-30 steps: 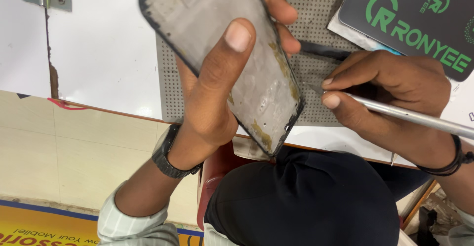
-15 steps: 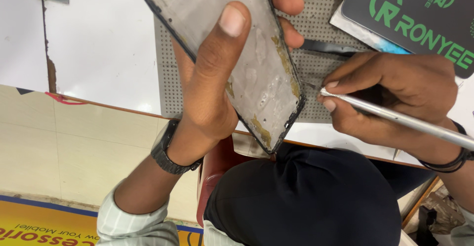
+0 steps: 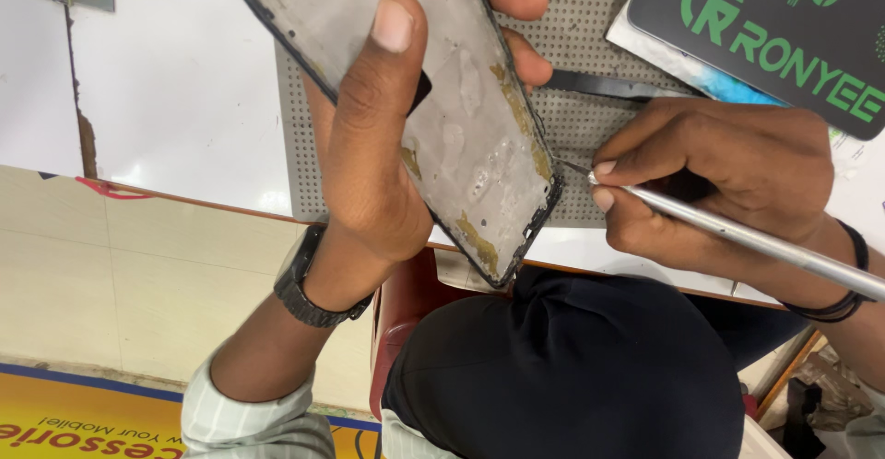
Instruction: The person holds a disassembled phone frame in one hand and scrapes old adhesive residue from its edges and back with a pointed metal tool, rotating the frame to work around its perimeter over a repair mat.
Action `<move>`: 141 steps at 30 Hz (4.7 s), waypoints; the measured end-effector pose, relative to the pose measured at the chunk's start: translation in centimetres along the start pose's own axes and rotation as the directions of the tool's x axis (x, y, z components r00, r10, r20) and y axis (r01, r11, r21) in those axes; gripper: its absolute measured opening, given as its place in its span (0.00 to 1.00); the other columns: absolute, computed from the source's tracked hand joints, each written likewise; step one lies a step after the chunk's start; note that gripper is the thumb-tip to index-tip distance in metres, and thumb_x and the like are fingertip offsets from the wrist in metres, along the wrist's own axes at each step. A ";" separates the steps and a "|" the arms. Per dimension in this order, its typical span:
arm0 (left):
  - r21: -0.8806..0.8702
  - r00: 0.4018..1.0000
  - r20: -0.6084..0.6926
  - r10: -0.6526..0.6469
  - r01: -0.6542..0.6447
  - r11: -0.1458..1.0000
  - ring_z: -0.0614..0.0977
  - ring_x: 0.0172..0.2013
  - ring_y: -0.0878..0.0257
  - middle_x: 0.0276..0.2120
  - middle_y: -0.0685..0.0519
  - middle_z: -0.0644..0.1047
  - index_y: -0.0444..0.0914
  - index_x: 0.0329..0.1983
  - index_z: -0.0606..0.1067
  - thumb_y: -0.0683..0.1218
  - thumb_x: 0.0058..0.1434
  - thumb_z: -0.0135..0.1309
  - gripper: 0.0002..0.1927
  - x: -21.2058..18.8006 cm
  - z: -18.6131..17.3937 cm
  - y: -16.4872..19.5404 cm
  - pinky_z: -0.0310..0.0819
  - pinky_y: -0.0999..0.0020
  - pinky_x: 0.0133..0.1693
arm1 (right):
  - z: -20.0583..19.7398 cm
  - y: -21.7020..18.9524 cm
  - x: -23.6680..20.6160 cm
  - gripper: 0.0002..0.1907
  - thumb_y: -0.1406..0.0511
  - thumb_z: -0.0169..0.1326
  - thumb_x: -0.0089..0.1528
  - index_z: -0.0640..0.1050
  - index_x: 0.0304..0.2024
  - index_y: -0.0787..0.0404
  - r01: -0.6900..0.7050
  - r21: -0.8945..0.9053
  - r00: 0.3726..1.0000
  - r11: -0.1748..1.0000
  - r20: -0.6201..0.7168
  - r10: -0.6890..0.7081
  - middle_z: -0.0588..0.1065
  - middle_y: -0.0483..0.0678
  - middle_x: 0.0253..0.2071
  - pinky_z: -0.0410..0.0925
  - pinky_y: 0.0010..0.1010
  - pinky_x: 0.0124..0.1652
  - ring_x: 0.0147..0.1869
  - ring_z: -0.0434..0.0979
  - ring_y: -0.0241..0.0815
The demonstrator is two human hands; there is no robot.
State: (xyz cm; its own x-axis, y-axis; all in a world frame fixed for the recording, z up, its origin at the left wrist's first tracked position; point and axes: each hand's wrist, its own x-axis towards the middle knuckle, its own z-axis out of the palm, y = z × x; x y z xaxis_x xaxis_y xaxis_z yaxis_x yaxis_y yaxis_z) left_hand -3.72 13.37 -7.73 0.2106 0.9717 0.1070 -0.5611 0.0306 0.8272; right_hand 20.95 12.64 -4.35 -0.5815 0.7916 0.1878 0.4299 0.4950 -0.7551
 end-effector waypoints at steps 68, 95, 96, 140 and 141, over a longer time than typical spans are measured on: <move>-0.023 0.999 0.030 0.016 -0.015 1.000 0.78 0.47 0.61 0.51 0.46 0.74 0.34 0.68 0.62 0.60 0.78 0.53 0.30 -1.1 -0.6 0.4 0.76 0.67 0.50 | -0.6 -0.1 0.7 0.06 0.74 0.61 0.52 0.75 0.27 0.66 0.064 0.133 0.989 0.989 0.125 -0.081 0.78 0.53 0.29 0.69 0.27 0.26 0.29 0.80 0.40; 0.236 0.615 -0.580 0.534 -0.501 0.833 0.78 0.36 0.48 0.42 0.46 0.70 0.39 0.75 0.55 0.62 0.66 0.58 0.43 -7.9 6.1 -3.7 0.78 0.35 0.46 | 0.9 -1.0 0.3 0.08 0.74 0.61 0.55 0.73 0.29 0.66 0.098 -0.025 0.995 0.995 0.007 -0.098 0.77 0.54 0.30 0.72 0.31 0.28 0.31 0.81 0.45; 0.234 0.609 -0.582 0.539 -0.509 0.828 0.78 0.36 0.48 0.42 0.46 0.70 0.39 0.75 0.55 0.62 0.66 0.58 0.43 -8.0 6.0 -3.9 0.78 0.35 0.45 | 0.9 -1.0 0.3 0.08 0.74 0.61 0.54 0.73 0.29 0.66 0.095 -0.018 0.995 0.995 0.015 -0.094 0.77 0.54 0.30 0.72 0.31 0.28 0.31 0.81 0.45; 0.274 0.408 -0.540 0.736 -0.742 0.612 0.75 0.39 0.53 0.41 0.49 0.66 0.35 0.69 0.53 0.63 0.69 0.55 0.40 -6.7 6.7 -7.0 0.79 0.40 0.45 | 1.0 -1.2 0.1 0.13 0.67 0.66 0.57 0.75 0.34 0.68 0.082 -0.043 0.996 0.996 0.037 -0.081 0.78 0.57 0.34 0.74 0.32 0.32 0.36 0.82 0.48; 0.273 0.405 -0.538 0.740 -0.747 0.607 0.75 0.39 0.53 0.41 0.49 0.66 0.35 0.69 0.53 0.63 0.69 0.55 0.40 -6.6 6.7 -7.0 0.79 0.40 0.45 | 1.0 -1.1 0.0 0.13 0.67 0.66 0.57 0.75 0.34 0.68 0.084 -0.019 0.996 0.996 0.037 -0.084 0.78 0.57 0.34 0.74 0.31 0.32 0.36 0.82 0.47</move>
State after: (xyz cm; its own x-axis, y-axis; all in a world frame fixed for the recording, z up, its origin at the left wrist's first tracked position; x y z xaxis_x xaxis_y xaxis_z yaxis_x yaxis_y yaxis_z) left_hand 4.21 5.14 -10.56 -0.7600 0.5420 0.3585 -0.2796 -0.7708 0.5725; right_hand 19.73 11.74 -4.12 -0.6406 0.7335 0.2270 0.3921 0.5666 -0.7247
